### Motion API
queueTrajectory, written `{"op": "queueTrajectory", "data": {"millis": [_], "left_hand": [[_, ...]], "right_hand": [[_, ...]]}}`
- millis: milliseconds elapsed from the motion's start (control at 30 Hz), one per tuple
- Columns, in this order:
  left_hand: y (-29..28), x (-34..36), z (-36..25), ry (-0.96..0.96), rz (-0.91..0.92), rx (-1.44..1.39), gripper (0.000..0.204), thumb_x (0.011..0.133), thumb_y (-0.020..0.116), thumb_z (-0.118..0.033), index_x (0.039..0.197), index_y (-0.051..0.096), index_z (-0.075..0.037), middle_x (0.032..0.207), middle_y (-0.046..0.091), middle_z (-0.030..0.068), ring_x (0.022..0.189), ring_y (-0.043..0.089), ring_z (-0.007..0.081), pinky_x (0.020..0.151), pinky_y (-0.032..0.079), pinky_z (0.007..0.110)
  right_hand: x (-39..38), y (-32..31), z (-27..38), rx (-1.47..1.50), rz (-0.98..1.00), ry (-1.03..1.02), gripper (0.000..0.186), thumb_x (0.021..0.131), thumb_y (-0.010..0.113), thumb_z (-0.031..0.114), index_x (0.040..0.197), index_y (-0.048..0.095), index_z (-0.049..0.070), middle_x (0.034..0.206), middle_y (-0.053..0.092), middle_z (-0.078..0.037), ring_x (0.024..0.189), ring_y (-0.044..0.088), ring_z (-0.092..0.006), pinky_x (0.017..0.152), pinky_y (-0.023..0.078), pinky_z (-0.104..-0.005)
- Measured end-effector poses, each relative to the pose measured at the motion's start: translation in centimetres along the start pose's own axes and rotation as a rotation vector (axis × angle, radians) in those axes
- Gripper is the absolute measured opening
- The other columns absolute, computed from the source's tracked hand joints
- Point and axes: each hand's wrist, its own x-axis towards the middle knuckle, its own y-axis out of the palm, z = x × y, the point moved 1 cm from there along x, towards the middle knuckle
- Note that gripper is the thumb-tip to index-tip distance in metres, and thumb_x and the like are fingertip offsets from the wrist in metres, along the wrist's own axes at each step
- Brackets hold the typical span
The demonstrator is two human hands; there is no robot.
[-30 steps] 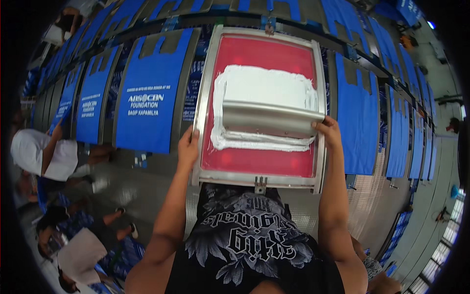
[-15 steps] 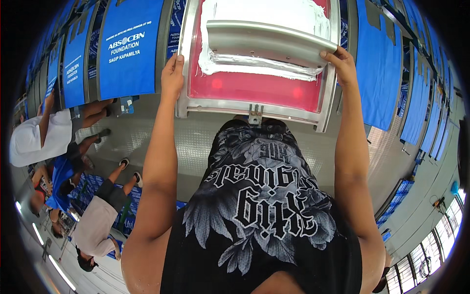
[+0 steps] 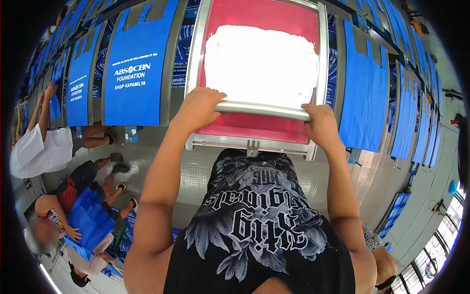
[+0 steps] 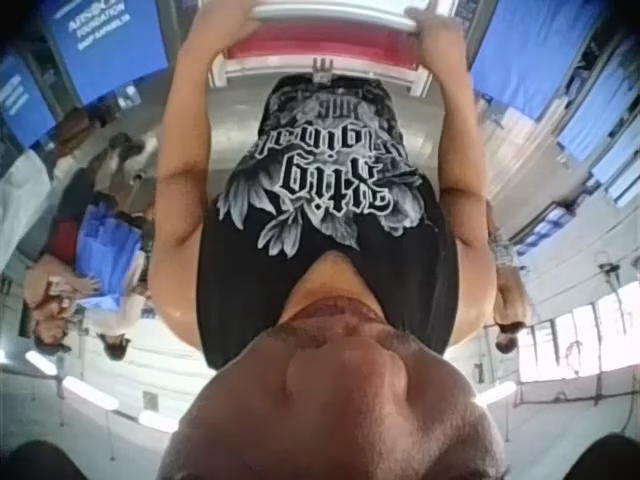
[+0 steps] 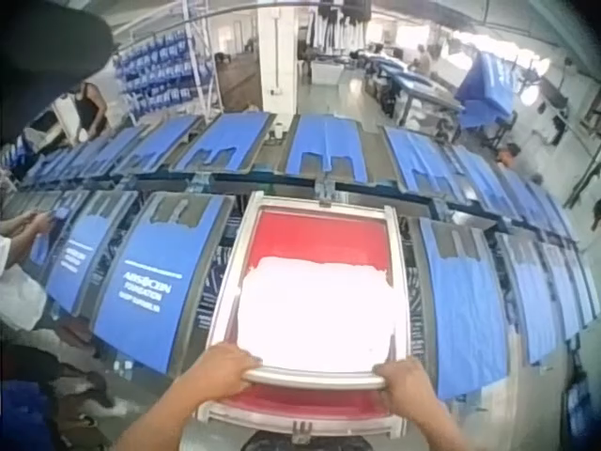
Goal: Applying ink to fabric through a screen at multiple stations.
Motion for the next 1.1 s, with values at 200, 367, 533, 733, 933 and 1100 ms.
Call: {"op": "queueTrajectory", "data": {"millis": [200, 367, 533, 733, 933, 1100], "left_hand": [[-3.2, 8.4, 2.9, 0.058, -0.257, 0.01, 0.029, 0.07, 0.068, -0.013, 0.098, 0.062, -0.005, 0.09, 0.063, 0.0124, 0.088, 0.059, 0.0319, 0.077, 0.047, 0.04], [3.2, 11.4, 7.0, 0.064, -0.357, 0.151, 0.041, 0.065, 0.067, -0.009, 0.103, 0.054, -0.004, 0.096, 0.056, 0.0147, 0.095, 0.053, 0.0336, 0.082, 0.045, 0.04], [3.0, 0.0, 2.1, 0.025, -0.245, 0.052, 0.037, 0.056, 0.066, -0.004, 0.092, 0.057, -0.006, 0.088, 0.054, 0.011, 0.09, 0.053, 0.0302, 0.077, 0.042, 0.041], [5.4, -1.3, 1.0, 0.031, -0.408, -0.038, 0.035, 0.052, 0.065, 0.001, 0.086, 0.062, -0.003, 0.087, 0.062, 0.0131, 0.084, 0.057, 0.0328, 0.078, 0.045, 0.043], [-1.1, 15.7, 5.9, -0.151, -0.273, -0.016, 0.03, 0.068, 0.072, -0.024, 0.093, 0.068, -0.008, 0.087, 0.065, 0.0166, 0.084, 0.062, 0.035, 0.074, 0.049, 0.039], [-0.1, 6.5, 4.0, -0.201, -0.056, -0.016, 0.027, 0.069, 0.073, -0.019, 0.093, 0.067, -0.008, 0.089, 0.065, 0.0142, 0.088, 0.061, 0.0319, 0.078, 0.047, 0.042]], "right_hand": [[7.9, -2.0, -3.1, 0.066, -0.15, -0.021, 0.032, 0.063, 0.058, 0.002, 0.095, 0.061, 0.004, 0.087, 0.063, -0.016, 0.087, 0.059, -0.0341, 0.079, 0.045, -0.0429], [13.1, 5.0, -5.8, -0.239, -0.169, -0.093, 0.024, 0.074, 0.051, 0.003, 0.097, 0.054, 0.006, 0.092, 0.057, -0.011, 0.09, 0.056, -0.0293, 0.086, 0.041, -0.0459], [2.1, 2.6, -0.8, 0.034, -0.047, -0.123, 0.037, 0.059, 0.058, -0.002, 0.095, 0.056, 0.005, 0.085, 0.057, -0.012, 0.086, 0.054, -0.0308, 0.086, 0.04, -0.0433], [0.6, 3.8, -0.9, 0.102, -0.082, -0.068, 0.035, 0.057, 0.057, -0.003, 0.091, 0.06, 0.005, 0.082, 0.061, -0.012, 0.082, 0.056, -0.0324, 0.085, 0.04, -0.0446], [17.3, -0.2, -6.3, -0.054, -0.024, 0.028, 0.035, 0.062, 0.06, 0.002, 0.096, 0.067, 0.008, 0.08, 0.065, -0.016, 0.078, 0.061, -0.0349, 0.075, 0.048, -0.0436], [8.6, 0.0, -3.1, -0.033, 0.117, 0.006, 0.038, 0.06, 0.058, -0.002, 0.095, 0.067, 0.008, 0.084, 0.066, -0.017, 0.082, 0.061, -0.0338, 0.094, 0.039, -0.0474]]}}
